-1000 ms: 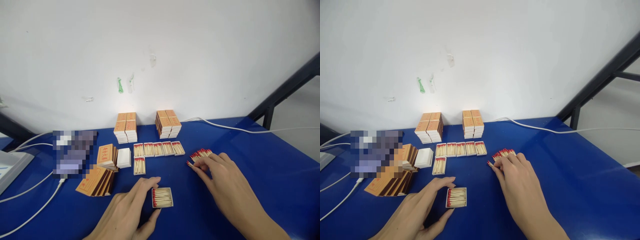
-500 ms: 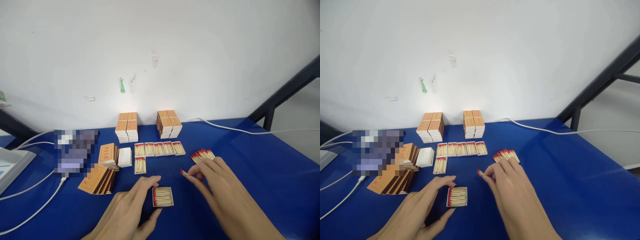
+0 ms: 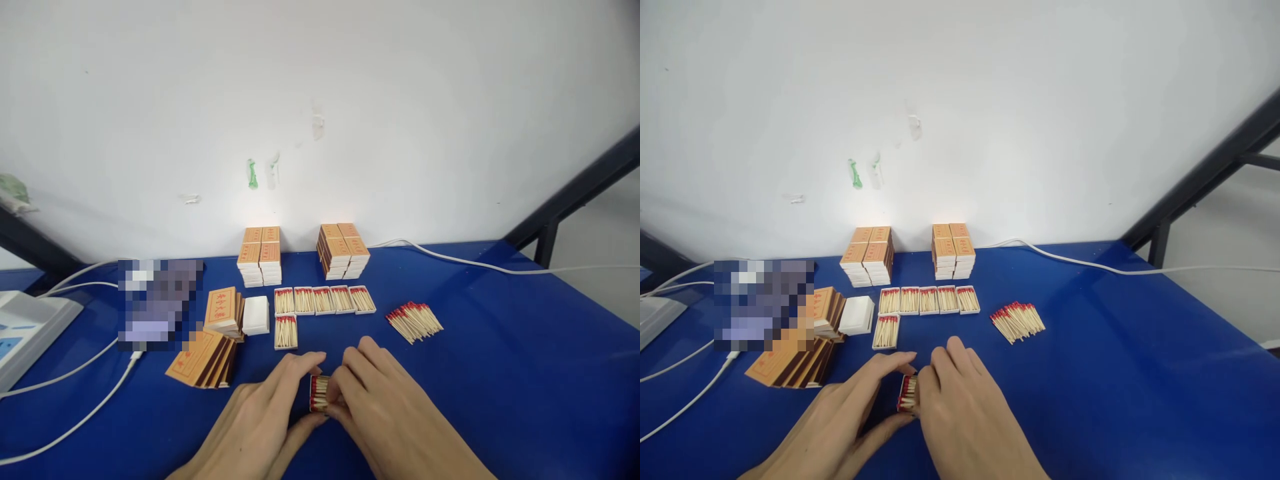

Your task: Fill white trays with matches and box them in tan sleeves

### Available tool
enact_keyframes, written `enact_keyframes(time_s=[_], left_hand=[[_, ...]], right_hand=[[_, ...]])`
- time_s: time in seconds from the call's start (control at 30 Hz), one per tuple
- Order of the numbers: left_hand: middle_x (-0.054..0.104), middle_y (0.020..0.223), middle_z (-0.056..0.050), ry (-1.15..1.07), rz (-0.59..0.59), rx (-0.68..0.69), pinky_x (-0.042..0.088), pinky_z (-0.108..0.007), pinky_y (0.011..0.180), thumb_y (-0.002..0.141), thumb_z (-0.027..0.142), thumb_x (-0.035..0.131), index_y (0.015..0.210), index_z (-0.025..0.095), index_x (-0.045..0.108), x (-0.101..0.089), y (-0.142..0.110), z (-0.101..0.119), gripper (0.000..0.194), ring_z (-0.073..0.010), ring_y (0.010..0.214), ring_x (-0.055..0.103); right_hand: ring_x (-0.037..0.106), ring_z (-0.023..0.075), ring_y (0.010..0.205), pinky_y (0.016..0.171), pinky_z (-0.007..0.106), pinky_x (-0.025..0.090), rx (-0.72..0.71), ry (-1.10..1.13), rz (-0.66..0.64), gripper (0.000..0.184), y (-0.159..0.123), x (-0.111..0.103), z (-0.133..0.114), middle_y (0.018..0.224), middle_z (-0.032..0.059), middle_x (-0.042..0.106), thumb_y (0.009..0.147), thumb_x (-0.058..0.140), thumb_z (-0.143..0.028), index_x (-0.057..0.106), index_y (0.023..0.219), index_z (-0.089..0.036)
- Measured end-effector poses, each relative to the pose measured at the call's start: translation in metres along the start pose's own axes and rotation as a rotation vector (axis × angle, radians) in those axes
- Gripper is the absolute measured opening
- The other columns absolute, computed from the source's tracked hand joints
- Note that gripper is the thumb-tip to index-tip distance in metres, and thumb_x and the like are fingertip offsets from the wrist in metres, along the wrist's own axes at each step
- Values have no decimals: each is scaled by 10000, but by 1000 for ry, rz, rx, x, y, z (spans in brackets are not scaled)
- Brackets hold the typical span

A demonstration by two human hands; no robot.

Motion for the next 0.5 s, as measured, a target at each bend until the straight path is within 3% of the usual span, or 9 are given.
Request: enact_keyframes(time_s=[0.13,0.2,0.33,0.5], left_hand=[[820,1263,-59,-16,4,0,753,-390,795,1226,381,454,1662,374,418,0,-1,0,437,-224,869,862],[807,1121,-31,-12,17,6,748,-382,780,1239,444,416,1653,371,426,0,0,1,420,-202,767,827],[556,702,95,62,26,25,636,-271,525,1247,514,359,1628,337,451,-1,1,2,430,-159,458,597],[380,631,136,89,14,32,491,-222,433,1244,421,388,1609,313,453,-4,5,3,386,-149,402,493]], right_hand=[[661,273,838,893,468,600,37,42,-1,115,2,-3,2,840,36,738,840,806,-128,759,871,-228],[653,268,818,873,465,602,38,46,-7,135,4,-6,3,818,34,722,833,807,-117,742,842,-235],[653,251,792,904,473,617,39,102,42,184,5,-14,7,795,15,698,841,831,-105,722,836,-253],[667,220,775,933,476,637,96,253,55,234,4,-13,13,821,-1,705,898,762,-20,691,855,-238]])
Point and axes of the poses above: each hand's wrist, its own y-axis towards the middle knuckle, its own x-axis out of the palm, z = x × y, the point moved 6 cm from there along y, towards the middle knuckle
